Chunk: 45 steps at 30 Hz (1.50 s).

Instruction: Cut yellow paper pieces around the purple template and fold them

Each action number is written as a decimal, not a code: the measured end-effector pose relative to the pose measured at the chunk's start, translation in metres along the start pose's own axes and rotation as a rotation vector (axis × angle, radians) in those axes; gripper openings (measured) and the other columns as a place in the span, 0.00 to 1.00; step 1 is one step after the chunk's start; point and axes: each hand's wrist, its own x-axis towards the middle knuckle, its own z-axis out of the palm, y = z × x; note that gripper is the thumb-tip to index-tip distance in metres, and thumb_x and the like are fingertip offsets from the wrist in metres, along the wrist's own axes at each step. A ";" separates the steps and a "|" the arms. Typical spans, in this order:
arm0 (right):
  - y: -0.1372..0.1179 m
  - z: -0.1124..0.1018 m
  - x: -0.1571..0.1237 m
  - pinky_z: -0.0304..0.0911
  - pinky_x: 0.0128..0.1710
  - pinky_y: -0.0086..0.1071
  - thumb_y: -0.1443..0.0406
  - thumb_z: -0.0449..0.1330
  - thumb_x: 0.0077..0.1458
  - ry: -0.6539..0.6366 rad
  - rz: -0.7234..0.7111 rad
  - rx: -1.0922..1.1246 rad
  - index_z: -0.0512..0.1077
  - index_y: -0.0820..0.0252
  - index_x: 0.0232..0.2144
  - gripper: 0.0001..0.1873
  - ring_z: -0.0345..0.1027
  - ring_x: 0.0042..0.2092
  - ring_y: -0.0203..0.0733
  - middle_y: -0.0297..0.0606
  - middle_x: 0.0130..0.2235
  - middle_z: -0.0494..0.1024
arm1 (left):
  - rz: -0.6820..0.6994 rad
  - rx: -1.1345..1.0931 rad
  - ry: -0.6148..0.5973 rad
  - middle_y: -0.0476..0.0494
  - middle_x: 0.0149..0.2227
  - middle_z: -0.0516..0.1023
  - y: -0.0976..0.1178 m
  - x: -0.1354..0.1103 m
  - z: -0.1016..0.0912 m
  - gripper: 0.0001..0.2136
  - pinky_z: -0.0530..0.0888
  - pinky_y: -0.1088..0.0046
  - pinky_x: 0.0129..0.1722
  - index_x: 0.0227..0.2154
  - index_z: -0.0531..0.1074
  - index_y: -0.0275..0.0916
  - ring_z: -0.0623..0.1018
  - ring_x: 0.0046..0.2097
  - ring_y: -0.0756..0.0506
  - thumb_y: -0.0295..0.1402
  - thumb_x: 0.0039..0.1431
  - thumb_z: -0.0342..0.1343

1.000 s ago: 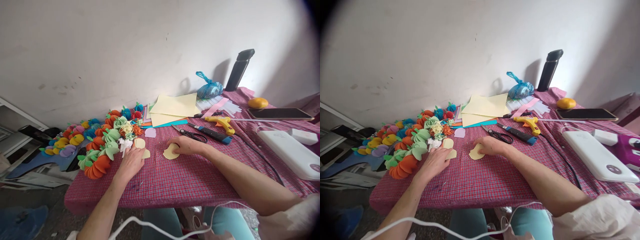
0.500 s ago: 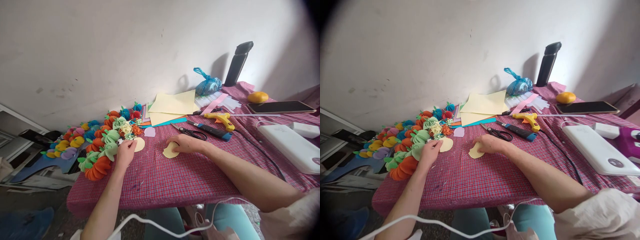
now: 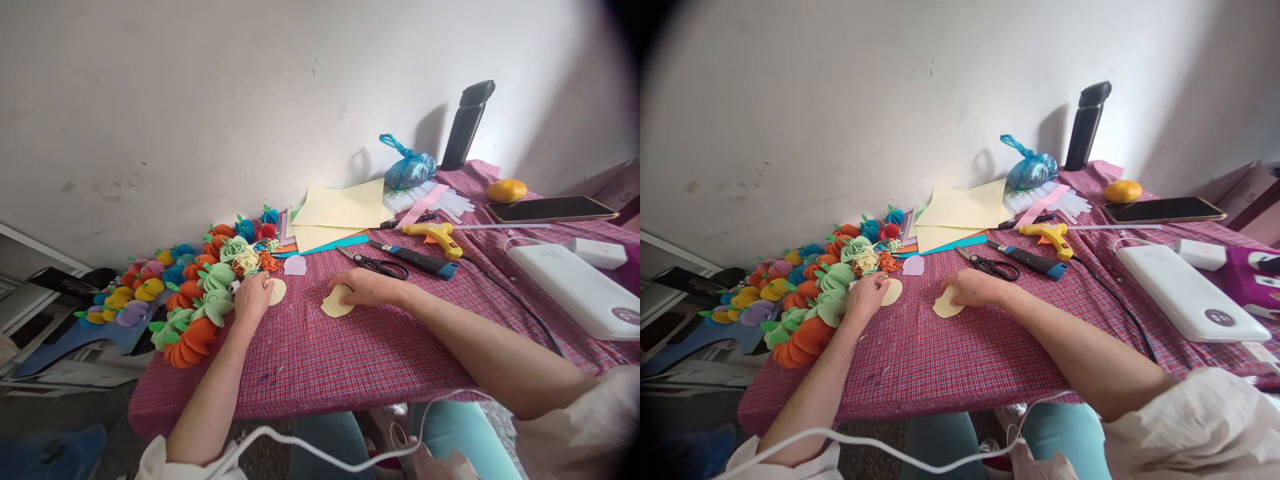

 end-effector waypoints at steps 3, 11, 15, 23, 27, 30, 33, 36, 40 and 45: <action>0.000 -0.001 0.000 0.59 0.41 0.30 0.68 0.58 0.45 -0.002 -0.018 -0.001 0.70 0.57 0.44 0.20 0.69 0.41 0.42 0.38 0.42 0.76 | 0.162 0.144 0.087 0.39 0.49 0.69 0.010 -0.015 -0.002 0.19 0.62 0.61 0.47 0.48 0.68 0.44 0.67 0.49 0.39 0.40 0.54 0.46; -0.004 -0.005 -0.001 0.58 0.34 0.28 0.66 0.60 0.44 0.017 0.058 0.085 0.61 0.57 0.53 0.31 0.68 0.36 0.40 0.38 0.38 0.75 | 0.373 0.242 0.018 0.42 0.54 0.64 0.004 -0.029 0.005 0.15 0.58 0.58 0.51 0.45 0.70 0.47 0.60 0.55 0.39 0.34 0.55 0.46; -0.003 -0.006 -0.001 0.58 0.31 0.28 0.66 0.61 0.44 0.041 0.067 0.175 0.59 0.58 0.54 0.33 0.66 0.34 0.38 0.37 0.37 0.72 | 0.347 0.231 0.059 0.40 0.53 0.65 -0.002 -0.028 0.001 0.14 0.59 0.55 0.50 0.44 0.71 0.45 0.62 0.54 0.37 0.33 0.54 0.48; 0.000 -0.002 0.004 0.58 0.28 0.25 0.70 0.58 0.46 0.276 -0.012 0.424 0.59 0.59 0.51 0.28 0.63 0.30 0.33 0.31 0.30 0.68 | 0.458 -0.364 0.025 0.41 0.50 0.70 0.051 -0.026 -0.006 0.19 0.64 0.66 0.51 0.52 0.63 0.38 0.68 0.51 0.45 0.34 0.57 0.45; 0.004 0.003 0.007 0.58 0.29 0.25 0.70 0.59 0.44 0.323 0.028 0.316 0.64 0.60 0.47 0.24 0.63 0.30 0.33 0.31 0.30 0.70 | 0.506 -0.421 -0.014 0.40 0.50 0.70 0.074 -0.024 0.006 0.22 0.64 0.65 0.51 0.53 0.61 0.37 0.68 0.51 0.45 0.25 0.54 0.43; 0.006 0.005 0.007 0.57 0.30 0.26 0.67 0.60 0.44 0.238 0.044 0.213 0.67 0.58 0.45 0.22 0.64 0.30 0.35 0.33 0.32 0.73 | 0.553 -0.408 -0.055 0.40 0.49 0.70 0.081 -0.028 0.016 0.23 0.65 0.64 0.50 0.53 0.61 0.37 0.69 0.50 0.45 0.22 0.52 0.42; 0.006 0.004 0.005 0.58 0.31 0.27 0.65 0.61 0.44 0.218 0.075 0.168 0.68 0.59 0.45 0.22 0.66 0.32 0.37 0.35 0.35 0.75 | 0.574 -0.362 -0.063 0.39 0.47 0.71 0.082 -0.034 0.022 0.22 0.65 0.63 0.49 0.53 0.61 0.36 0.69 0.48 0.44 0.23 0.54 0.43; 0.004 0.003 0.004 0.57 0.31 0.27 0.68 0.59 0.45 0.219 0.084 0.156 0.68 0.59 0.44 0.20 0.66 0.32 0.37 0.36 0.35 0.75 | 0.570 -0.336 -0.031 0.39 0.45 0.72 0.083 -0.037 0.025 0.19 0.65 0.61 0.47 0.52 0.61 0.37 0.70 0.47 0.42 0.28 0.56 0.44; 0.003 0.003 0.006 0.56 0.29 0.25 0.69 0.58 0.46 0.275 0.093 0.169 0.68 0.61 0.42 0.17 0.64 0.31 0.35 0.35 0.33 0.74 | 0.544 -0.367 0.021 0.41 0.41 0.74 0.083 -0.035 0.025 0.16 0.66 0.62 0.45 0.49 0.65 0.38 0.71 0.44 0.43 0.30 0.57 0.46; 0.003 0.006 0.010 0.51 0.25 0.25 0.67 0.58 0.46 0.462 0.205 0.159 0.69 0.62 0.29 0.05 0.59 0.26 0.32 0.31 0.25 0.69 | 0.338 -0.620 0.162 0.42 0.38 0.74 0.078 -0.032 0.013 0.16 0.67 0.66 0.44 0.49 0.65 0.41 0.72 0.42 0.45 0.34 0.56 0.48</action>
